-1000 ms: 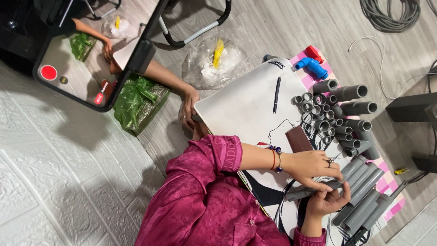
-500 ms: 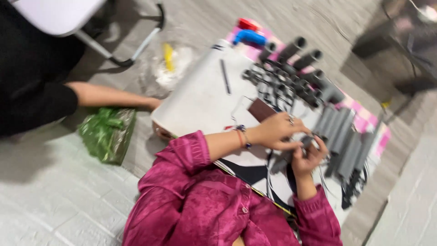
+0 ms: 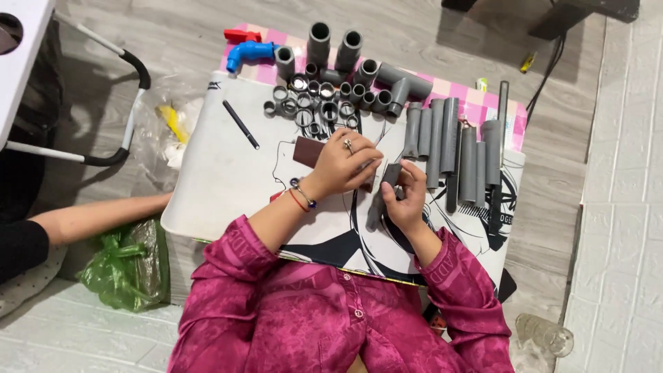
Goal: The person smooths the edges of a gray PVC pipe using a sanding block. They hold the pipe with one hand and rub the sanding block against the cut end, rotating the pipe to smooth the entire circumference.
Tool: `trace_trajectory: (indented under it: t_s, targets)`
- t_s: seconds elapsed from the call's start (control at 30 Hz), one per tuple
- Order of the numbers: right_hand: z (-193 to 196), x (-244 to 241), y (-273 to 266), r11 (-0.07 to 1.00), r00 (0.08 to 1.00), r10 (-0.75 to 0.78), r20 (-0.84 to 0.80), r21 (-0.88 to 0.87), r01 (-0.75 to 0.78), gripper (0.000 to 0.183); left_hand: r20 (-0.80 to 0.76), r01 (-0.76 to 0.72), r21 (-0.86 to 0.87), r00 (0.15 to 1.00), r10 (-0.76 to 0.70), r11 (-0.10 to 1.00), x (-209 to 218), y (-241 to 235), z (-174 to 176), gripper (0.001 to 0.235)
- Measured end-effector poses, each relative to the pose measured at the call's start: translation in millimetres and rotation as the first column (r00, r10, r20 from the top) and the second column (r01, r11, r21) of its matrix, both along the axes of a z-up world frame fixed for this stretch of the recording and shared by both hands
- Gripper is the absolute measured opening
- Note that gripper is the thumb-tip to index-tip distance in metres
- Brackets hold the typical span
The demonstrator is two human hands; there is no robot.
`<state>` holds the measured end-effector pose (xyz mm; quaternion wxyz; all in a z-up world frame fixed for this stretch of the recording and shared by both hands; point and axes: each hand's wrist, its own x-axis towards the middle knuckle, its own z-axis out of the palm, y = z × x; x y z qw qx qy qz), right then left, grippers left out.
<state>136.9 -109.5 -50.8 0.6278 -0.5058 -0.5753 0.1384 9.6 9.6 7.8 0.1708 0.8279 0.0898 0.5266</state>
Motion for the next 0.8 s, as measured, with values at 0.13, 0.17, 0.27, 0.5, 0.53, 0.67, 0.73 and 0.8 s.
trace_trajectory:
  t_s: [0.13,0.17,0.27,0.5,0.53,0.67,0.73,0.8]
  targets:
    - [9,3,2,1.000,1.000,0.001,0.021,0.002,-0.001,0.042,-0.045,0.061,-0.137,0.997,-0.068,0.989,0,1,-5,0.012]
    - [12,4,2,0.999,0.995,-0.031,0.090,0.016,0.029,0.037,-0.100,0.042,-0.123,0.994,-0.054,0.991,-1,2,-4,0.013]
    - [26,11,6,0.996,0.967,-0.076,0.245,0.069,0.061,0.029,-0.263,0.046,-0.110,0.962,-0.074,0.993,-7,9,-3,0.015]
    - [50,11,11,0.955,0.511,-0.188,0.839,0.035,0.293,0.025,-0.658,0.034,-0.132,0.744,-0.113,0.991,-15,15,-3,0.040]
    - [49,8,12,0.955,0.512,-0.185,0.839,0.032,0.294,0.025,-0.658,0.034,-0.135,0.744,-0.116,0.990,-14,14,-5,0.040]
    - [42,2,20,0.955,0.374,-0.157,0.914,0.043,0.294,0.024,-0.727,-0.026,-0.160,0.680,-0.100,0.987,-10,13,-23,0.044]
    - [41,3,18,0.954,0.340,-0.176,0.924,0.074,0.292,0.026,-0.745,-0.058,-0.160,0.662,-0.082,0.985,-9,13,-30,0.045]
    - [43,6,11,0.955,0.339,-0.143,0.930,0.040,0.292,0.026,-0.748,-0.068,-0.147,0.661,-0.066,0.987,-7,14,-31,0.048]
